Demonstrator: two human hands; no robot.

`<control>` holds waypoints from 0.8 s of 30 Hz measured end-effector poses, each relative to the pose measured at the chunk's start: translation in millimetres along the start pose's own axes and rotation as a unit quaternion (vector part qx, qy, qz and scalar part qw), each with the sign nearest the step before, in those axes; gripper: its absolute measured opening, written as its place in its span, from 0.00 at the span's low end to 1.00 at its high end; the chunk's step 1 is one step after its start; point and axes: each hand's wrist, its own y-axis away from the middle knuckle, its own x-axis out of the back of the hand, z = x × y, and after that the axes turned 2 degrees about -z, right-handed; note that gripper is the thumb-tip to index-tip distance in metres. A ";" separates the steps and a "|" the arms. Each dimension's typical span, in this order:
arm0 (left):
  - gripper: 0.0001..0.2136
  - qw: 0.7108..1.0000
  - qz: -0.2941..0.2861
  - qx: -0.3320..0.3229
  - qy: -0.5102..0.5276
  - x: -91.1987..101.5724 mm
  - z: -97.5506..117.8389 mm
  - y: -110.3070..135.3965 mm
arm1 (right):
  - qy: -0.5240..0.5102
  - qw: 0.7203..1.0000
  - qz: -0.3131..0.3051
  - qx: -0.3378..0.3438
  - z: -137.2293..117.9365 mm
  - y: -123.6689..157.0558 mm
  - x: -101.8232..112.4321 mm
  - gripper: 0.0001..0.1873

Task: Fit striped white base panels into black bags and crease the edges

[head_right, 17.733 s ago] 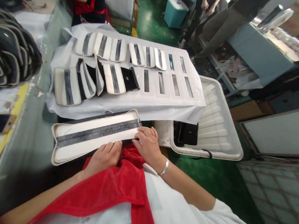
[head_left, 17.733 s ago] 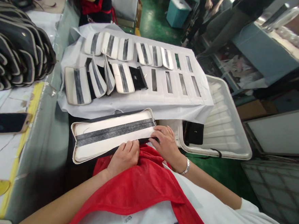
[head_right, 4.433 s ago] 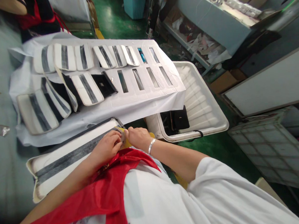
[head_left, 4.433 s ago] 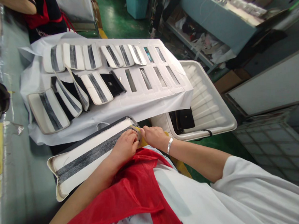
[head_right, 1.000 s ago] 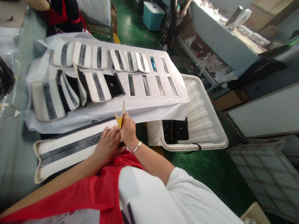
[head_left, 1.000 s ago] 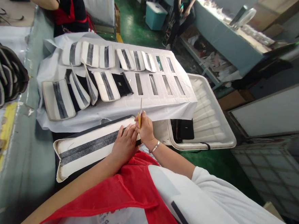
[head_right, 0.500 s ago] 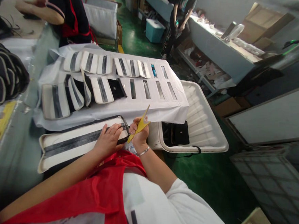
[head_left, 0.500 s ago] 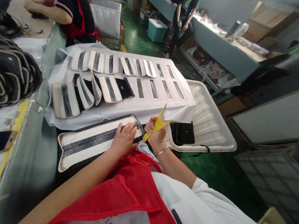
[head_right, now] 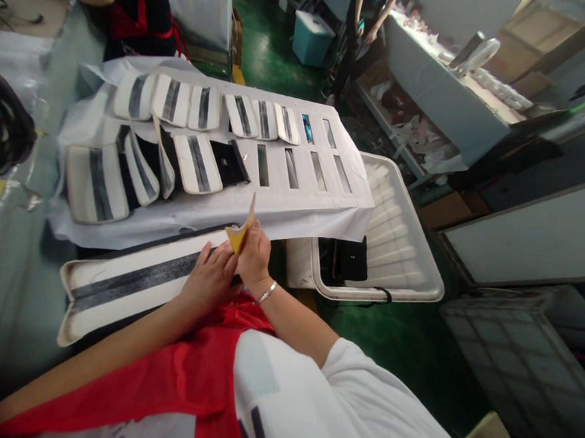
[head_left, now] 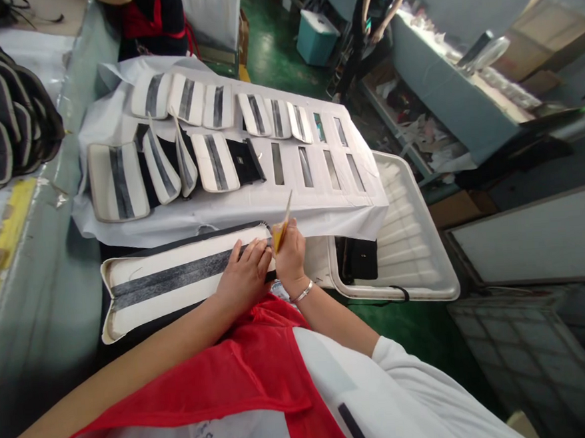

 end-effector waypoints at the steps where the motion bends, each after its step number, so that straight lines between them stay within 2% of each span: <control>1: 0.24 1.000 0.002 -0.002 -0.001 -0.1 0.4 -0.8 | 0.035 0.999 0.015 0.032 2.1 -0.4 -3.7 0.21; 3: 0.24 1.000 0.007 -0.002 -0.005 0.2 1.5 -1.3 | 0.067 0.993 0.048 0.082 3.4 -0.9 -8.6 0.20; 5: 0.24 1.000 0.011 -0.004 -0.009 0.9 2.3 0.1 | 0.044 0.995 0.048 0.082 0.0 -1.2 -7.9 0.20; 10: 0.25 1.000 0.013 0.007 -0.007 -0.6 2.2 7.2 | -0.100 0.995 0.015 0.020 -23.3 0.7 17.7 0.24; 13: 0.26 1.000 0.014 0.011 -0.003 -4.1 1.7 9.0 | -0.233 0.972 0.009 0.013 -35.3 2.8 31.2 0.23; 15: 0.26 1.000 0.015 0.013 -0.003 -5.8 1.3 8.9 | -0.271 0.962 -0.005 0.021 -37.2 3.8 33.3 0.23; 20: 0.26 1.000 0.014 0.013 -0.002 -5.9 0.8 8.9 | -0.253 0.967 -0.019 0.039 -22.7 3.6 27.1 0.23; 24: 0.26 1.000 0.009 0.012 -0.001 -3.8 0.3 6.3 | -0.171 0.984 -0.028 0.040 -8.3 1.5 17.8 0.24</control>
